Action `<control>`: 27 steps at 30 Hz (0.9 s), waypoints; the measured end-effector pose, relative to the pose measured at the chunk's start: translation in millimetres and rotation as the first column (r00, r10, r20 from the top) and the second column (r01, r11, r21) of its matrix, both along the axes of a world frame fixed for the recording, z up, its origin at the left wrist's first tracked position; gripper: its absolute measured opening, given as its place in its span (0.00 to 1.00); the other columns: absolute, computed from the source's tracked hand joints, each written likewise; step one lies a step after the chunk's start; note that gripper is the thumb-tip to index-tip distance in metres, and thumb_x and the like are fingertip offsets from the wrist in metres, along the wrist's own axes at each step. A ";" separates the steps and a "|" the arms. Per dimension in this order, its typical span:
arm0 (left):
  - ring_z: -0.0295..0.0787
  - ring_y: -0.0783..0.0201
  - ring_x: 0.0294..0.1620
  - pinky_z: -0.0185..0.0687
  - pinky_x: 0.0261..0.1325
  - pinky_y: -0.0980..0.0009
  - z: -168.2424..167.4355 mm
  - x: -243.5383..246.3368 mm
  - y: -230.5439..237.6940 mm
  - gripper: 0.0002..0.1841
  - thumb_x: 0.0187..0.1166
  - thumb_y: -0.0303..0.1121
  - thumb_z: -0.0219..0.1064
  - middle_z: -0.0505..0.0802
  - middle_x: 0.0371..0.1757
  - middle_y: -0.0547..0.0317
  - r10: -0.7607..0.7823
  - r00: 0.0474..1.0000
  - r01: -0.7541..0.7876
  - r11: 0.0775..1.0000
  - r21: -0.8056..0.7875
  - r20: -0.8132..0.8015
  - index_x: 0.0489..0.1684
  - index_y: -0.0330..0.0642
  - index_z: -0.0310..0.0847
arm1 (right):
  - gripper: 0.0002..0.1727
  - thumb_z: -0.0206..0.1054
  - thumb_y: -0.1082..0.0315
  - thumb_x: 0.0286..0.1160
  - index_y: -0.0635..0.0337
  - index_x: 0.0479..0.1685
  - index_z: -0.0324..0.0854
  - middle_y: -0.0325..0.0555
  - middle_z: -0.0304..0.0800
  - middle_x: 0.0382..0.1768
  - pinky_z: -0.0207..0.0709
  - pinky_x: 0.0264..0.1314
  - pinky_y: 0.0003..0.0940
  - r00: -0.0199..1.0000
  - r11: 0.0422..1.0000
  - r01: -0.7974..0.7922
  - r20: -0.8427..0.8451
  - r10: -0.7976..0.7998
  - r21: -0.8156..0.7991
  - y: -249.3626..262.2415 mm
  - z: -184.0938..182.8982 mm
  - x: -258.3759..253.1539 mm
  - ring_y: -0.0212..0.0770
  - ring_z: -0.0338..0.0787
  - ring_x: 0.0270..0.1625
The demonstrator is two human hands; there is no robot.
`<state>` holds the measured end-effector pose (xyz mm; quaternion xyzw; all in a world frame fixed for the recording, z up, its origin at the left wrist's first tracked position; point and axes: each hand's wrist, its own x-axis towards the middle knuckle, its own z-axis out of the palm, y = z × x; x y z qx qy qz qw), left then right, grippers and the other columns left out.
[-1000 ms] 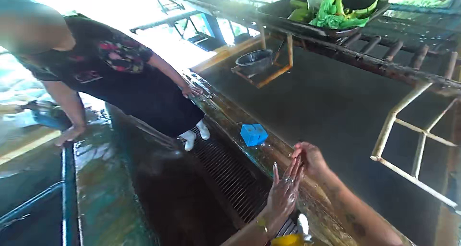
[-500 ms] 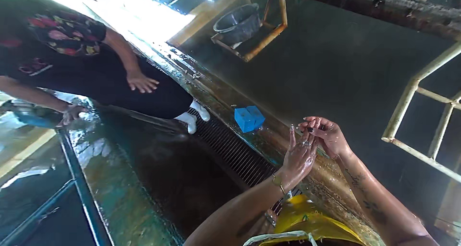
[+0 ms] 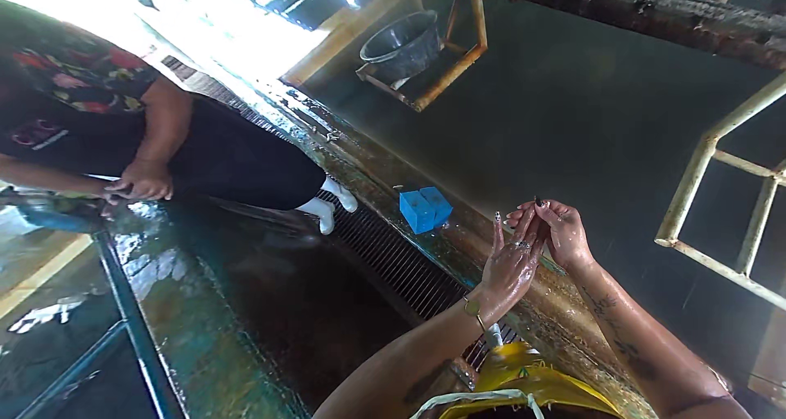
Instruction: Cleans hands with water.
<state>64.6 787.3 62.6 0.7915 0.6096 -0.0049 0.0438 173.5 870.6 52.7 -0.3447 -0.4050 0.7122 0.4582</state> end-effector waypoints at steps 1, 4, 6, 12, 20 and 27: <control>0.51 0.52 0.95 0.32 0.87 0.26 -0.9 -0.7 1.0 0.35 0.83 0.40 0.64 0.63 0.94 0.54 -0.008 1.000 0.008 1.000 0.008 0.010 0.90 0.40 0.61 | 0.21 0.44 0.69 0.92 0.68 0.46 0.86 0.54 0.97 0.38 0.91 0.51 0.38 1.000 1.000 -0.002 0.013 0.002 -0.001 0.7 1.3 0.4 0.43 0.97 0.42; 0.50 0.56 0.95 0.33 0.86 0.25 -3.3 0.0 1.1 0.35 0.84 0.39 0.63 0.61 0.95 0.57 -0.032 0.999 0.032 0.999 0.023 -0.004 0.92 0.41 0.59 | 0.26 0.41 0.65 0.95 0.66 0.37 0.86 0.49 0.96 0.30 0.91 0.44 0.35 1.000 0.999 0.018 0.015 -0.017 -0.051 3.0 7.5 2.5 0.39 0.96 0.35; 0.51 0.56 0.95 0.35 0.85 0.25 -4.5 1.1 0.3 0.36 0.83 0.38 0.65 0.61 0.94 0.57 -0.052 0.999 0.052 0.998 0.044 0.006 0.92 0.39 0.59 | 0.31 0.37 0.62 0.96 0.65 0.31 0.84 0.49 0.94 0.27 0.91 0.42 0.35 1.000 0.992 0.015 -0.013 -0.017 -0.128 5.9 9.6 4.0 0.40 0.96 0.33; 0.47 0.58 0.96 0.35 0.86 0.25 -6.2 -1.5 1.0 0.40 0.79 0.38 0.68 0.57 0.96 0.58 -0.031 0.999 0.035 0.995 0.094 -0.038 0.93 0.40 0.54 | 0.40 0.23 0.49 0.94 0.65 0.61 0.82 0.53 0.95 0.50 0.88 0.58 0.39 0.985 0.982 -0.175 -0.006 0.175 -0.077 12.9 -0.7 22.9 0.43 0.94 0.53; 0.45 0.56 0.97 0.34 0.84 0.23 -8.7 -8.5 3.0 0.37 0.78 0.35 0.69 0.63 0.94 0.62 -0.041 0.997 0.048 0.994 0.097 -0.072 0.91 0.46 0.62 | 0.10 0.57 0.76 0.86 0.66 0.41 0.85 0.43 0.91 0.30 0.89 0.41 0.30 0.986 1.000 -0.028 0.163 0.030 -0.015 8.7 3.9 20.3 0.33 0.91 0.31; 0.44 0.56 0.97 0.36 0.84 0.22 -24.2 -14.9 -6.3 0.41 0.76 0.34 0.71 0.58 0.96 0.69 -0.070 0.997 0.071 0.997 0.031 -0.017 0.94 0.52 0.57 | 0.18 0.48 0.64 0.95 0.66 0.50 0.82 0.46 0.95 0.37 0.89 0.45 0.35 0.905 0.977 0.123 0.423 -0.040 -0.172 46.9 -82.4 61.0 0.37 0.95 0.39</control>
